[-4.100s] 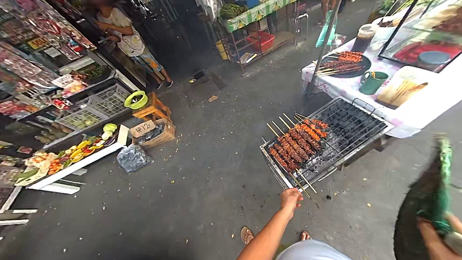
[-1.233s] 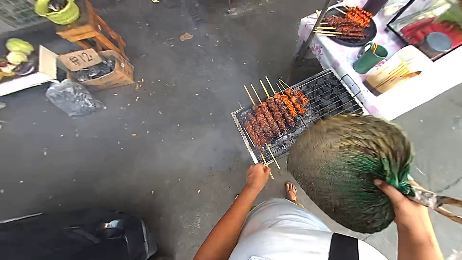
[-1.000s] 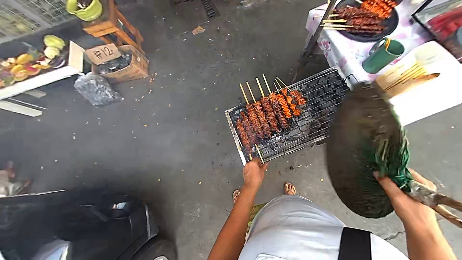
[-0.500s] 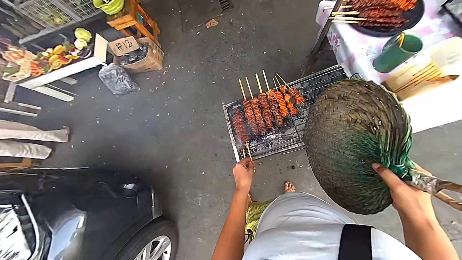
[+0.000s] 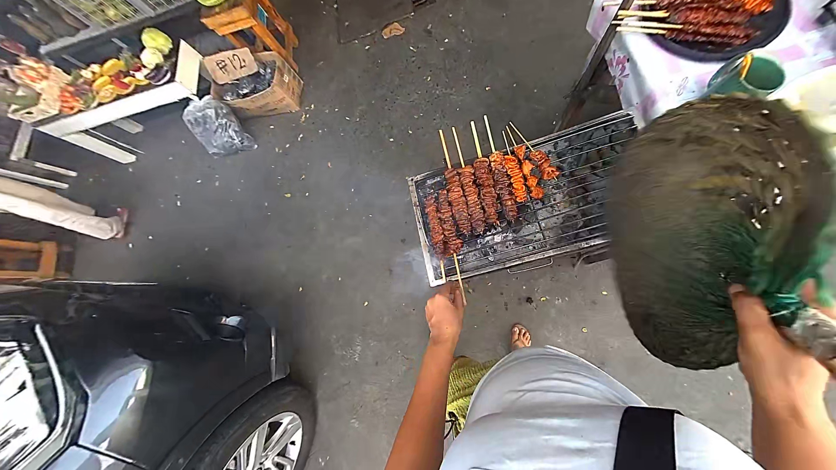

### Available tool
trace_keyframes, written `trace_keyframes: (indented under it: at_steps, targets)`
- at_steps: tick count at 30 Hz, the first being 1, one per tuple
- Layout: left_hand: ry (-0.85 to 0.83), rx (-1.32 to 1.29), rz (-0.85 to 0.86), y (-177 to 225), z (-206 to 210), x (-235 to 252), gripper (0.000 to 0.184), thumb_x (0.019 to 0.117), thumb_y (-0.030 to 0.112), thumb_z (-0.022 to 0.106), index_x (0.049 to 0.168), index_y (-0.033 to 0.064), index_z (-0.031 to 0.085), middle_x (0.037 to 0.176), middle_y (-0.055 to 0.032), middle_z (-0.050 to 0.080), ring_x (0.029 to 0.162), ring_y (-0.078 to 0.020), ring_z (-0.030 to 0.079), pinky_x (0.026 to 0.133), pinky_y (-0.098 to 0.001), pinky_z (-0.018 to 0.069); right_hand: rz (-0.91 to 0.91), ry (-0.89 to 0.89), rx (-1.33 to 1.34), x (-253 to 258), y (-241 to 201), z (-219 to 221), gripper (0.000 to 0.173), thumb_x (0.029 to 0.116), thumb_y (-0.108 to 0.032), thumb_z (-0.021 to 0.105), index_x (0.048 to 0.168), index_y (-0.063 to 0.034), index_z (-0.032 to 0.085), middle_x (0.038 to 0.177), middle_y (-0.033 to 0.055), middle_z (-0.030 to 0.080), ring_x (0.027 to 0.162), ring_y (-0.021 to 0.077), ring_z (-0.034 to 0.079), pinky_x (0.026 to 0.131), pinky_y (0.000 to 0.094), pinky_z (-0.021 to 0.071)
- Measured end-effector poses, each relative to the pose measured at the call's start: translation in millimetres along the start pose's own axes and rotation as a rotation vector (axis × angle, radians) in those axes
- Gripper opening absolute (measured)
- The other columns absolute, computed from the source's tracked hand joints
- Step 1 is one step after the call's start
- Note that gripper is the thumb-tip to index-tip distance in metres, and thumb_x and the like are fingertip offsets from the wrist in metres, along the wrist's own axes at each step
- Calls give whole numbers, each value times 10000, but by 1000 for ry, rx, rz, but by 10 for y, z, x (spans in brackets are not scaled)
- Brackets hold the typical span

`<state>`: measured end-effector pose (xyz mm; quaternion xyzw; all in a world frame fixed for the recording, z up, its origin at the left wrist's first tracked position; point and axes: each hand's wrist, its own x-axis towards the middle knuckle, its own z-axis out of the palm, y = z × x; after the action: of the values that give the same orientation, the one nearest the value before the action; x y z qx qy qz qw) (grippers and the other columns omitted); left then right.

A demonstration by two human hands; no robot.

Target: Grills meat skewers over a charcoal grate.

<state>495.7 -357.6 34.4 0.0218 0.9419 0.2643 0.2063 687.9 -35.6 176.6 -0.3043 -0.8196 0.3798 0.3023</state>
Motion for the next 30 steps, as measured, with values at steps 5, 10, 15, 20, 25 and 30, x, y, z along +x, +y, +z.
trace_keyframes:
  at_steps: [5,10,15,20,25,30]
  targets:
    - [77,-62,-73,-198,-36,13,355,1022,215,619,1304,2,645,1206,-164,716,994,-265,731,908,-435,584,110,-109,138,-21,2,-66,403,825,-137,712,1154,63,594,1045,-37,688,989,-74,638,932,154,533]
    - [129,-17,16,-153,-4,-41,313,1018,210,607,1247,11,683,1144,-156,724,898,-265,723,834,-439,585,-41,-153,-61,-66,-57,40,458,899,-199,659,1207,138,628,1091,192,702,1005,20,644,927,199,502]
    - [-130,52,-40,102,42,10,420,1031,328,611,1317,25,658,1146,-141,751,1069,-301,723,981,-502,547,85,-128,118,15,94,-19,427,840,-140,707,1186,85,598,1095,38,685,1024,-25,641,947,188,534]
    - [-166,50,-62,185,90,67,303,1053,161,517,1248,-8,675,1101,-208,729,1077,-351,703,980,-514,529,24,-86,-20,37,-69,64,457,900,-210,695,1197,129,622,1102,148,695,1013,-45,629,942,135,490]
    - [-194,118,-52,204,68,83,319,1066,157,482,1276,-1,662,1178,-221,713,1140,-363,688,1002,-517,526,120,-88,22,-31,-122,67,522,889,-190,687,1274,141,564,1178,173,659,1071,-14,612,978,163,479]
    - [-235,180,-73,272,47,84,334,1076,173,469,1302,-5,640,1234,-242,688,1187,-380,667,1019,-529,518,20,-266,104,-106,-149,113,389,815,-162,701,1115,79,641,990,-18,706,925,-121,623,870,97,518]
